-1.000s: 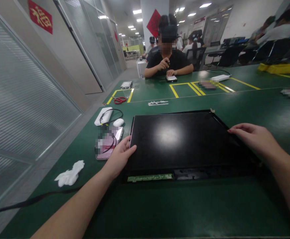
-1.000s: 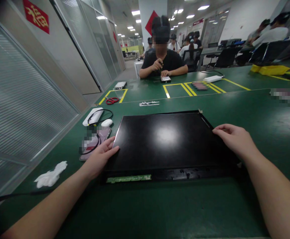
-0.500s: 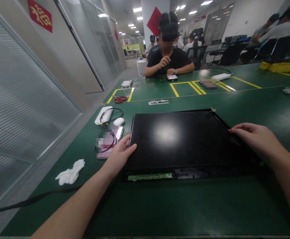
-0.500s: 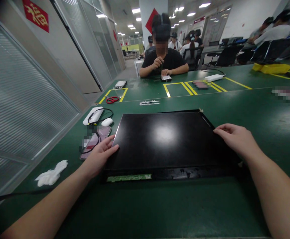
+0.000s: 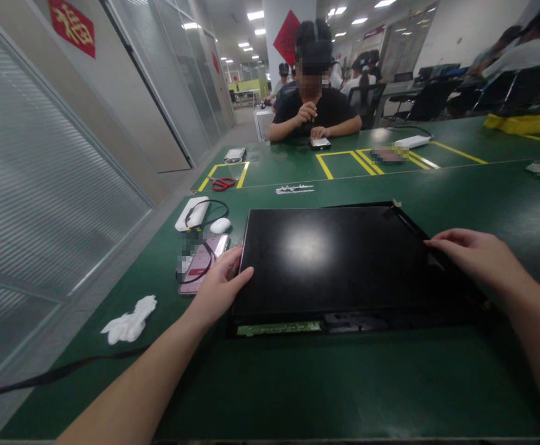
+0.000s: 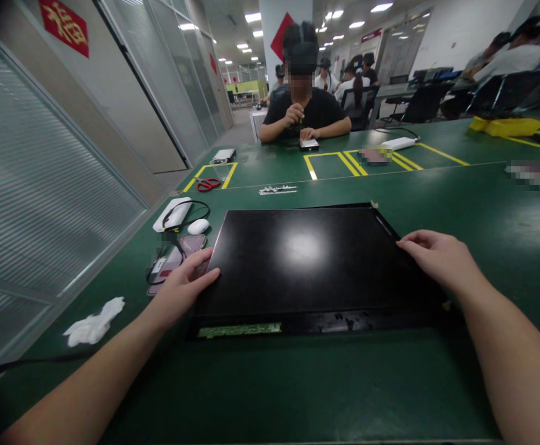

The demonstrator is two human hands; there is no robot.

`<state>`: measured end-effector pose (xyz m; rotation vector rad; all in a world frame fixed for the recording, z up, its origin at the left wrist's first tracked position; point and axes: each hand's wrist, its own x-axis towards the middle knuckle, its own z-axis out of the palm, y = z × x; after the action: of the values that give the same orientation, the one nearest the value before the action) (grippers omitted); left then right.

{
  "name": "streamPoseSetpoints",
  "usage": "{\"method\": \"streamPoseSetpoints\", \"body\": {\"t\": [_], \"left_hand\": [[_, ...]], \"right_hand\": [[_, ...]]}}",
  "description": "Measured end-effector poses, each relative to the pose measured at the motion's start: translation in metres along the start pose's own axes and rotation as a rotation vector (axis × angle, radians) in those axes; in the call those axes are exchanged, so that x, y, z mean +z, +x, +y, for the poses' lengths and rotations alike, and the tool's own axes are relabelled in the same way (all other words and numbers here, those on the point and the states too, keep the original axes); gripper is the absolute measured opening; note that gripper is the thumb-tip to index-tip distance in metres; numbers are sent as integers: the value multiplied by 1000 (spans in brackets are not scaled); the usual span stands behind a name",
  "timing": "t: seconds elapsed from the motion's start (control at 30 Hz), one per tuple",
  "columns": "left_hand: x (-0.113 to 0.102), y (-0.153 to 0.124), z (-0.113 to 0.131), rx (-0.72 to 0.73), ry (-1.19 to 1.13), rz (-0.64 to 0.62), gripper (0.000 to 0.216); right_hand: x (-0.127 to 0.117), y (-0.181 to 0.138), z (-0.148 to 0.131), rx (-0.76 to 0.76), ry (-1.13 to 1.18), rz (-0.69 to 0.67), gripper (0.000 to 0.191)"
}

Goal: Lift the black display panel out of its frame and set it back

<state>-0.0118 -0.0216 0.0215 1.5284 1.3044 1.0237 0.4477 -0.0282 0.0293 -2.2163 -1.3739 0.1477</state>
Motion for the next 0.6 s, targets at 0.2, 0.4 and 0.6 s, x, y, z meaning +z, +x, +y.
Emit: {"method": "streamPoseSetpoints", "body": {"t": [0.2, 0.4, 0.6], "left_hand": [[-5, 2, -4, 26, 273, 35, 47], [-1, 3, -5, 59, 385, 12, 40], [0, 4, -10, 90, 440, -17, 42]], "right_hand": [[-1, 0, -1, 3, -36, 6, 27], [-1, 0, 0, 5, -36, 5, 25], [-1, 0, -2, 45, 7, -4, 26]]}}
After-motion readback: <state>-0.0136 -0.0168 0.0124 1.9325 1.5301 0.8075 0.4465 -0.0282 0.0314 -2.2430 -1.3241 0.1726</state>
